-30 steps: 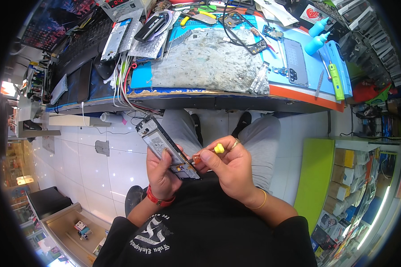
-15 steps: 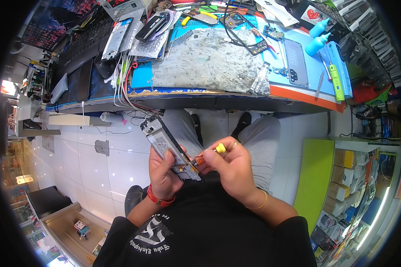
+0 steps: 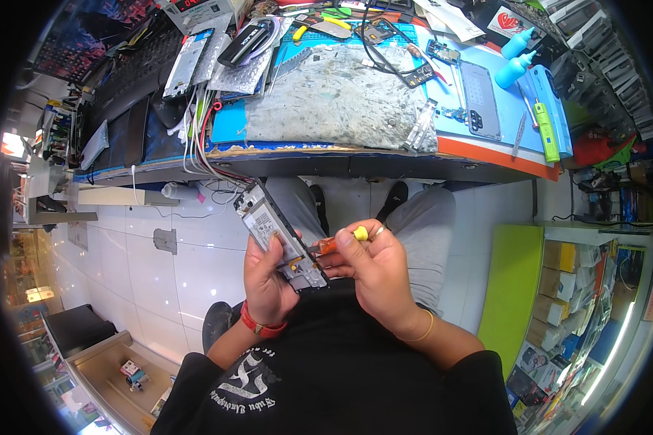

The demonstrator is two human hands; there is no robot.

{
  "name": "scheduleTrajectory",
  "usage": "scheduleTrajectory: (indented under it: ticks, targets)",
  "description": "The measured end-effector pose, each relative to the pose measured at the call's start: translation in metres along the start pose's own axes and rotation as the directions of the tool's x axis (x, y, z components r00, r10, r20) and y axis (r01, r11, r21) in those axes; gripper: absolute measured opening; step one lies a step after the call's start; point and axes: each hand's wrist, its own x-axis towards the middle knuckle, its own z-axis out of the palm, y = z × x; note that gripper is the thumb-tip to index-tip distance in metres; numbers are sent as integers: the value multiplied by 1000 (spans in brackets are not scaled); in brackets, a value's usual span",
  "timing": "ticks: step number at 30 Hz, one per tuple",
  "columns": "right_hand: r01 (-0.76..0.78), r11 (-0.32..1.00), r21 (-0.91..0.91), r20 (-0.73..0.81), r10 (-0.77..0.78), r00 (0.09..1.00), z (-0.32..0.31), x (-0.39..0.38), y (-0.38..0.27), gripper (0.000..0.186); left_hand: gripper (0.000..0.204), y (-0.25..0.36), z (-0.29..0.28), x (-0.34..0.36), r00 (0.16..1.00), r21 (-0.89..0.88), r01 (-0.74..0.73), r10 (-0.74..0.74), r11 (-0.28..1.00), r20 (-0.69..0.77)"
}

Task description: The person removes a back panel from a mobile phone using a tool, handles internal components including the battery and a circuit board, and replaces a component inside the chassis by hand.

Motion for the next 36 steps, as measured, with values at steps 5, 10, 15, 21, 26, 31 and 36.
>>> scheduleTrajectory:
  ticks: [5, 10, 15, 21, 26, 31, 36]
  targets:
    - [-78, 996, 38, -19, 79, 997, -4, 15, -4, 21, 26, 5, 6, 14, 998, 105, -48, 51, 993, -31]
    - [-3, 1000, 20, -2, 3, 1000, 5, 63, -36, 26, 28, 33, 39, 67, 990, 328, -118, 137, 937, -36]
    - [140, 982, -125, 102, -128, 987, 18, 153, -74, 36, 28, 62, 46, 154, 922, 525, -374, 369, 764, 120]
    - [106, 893, -438, 60, -89, 994, 33, 192, -91, 36, 30, 90, 34, 169, 849, 643, -468, 509, 606, 138]
    - [272, 873, -405, 114, -247, 962, 20, 161, -100, 29, 30, 88, 25, 139, 922, 443, -363, 386, 820, 40]
    - [461, 735, -497, 154, -449, 880, -9, 115, -120, 17, 30, 80, 7, 94, 977, 287, -207, 214, 935, 7]
    - [322, -56, -945, 239, -789, 565, -69, 106, -184, 24, 31, 60, 2, 59, 998, 234, -65, 61, 970, 24]
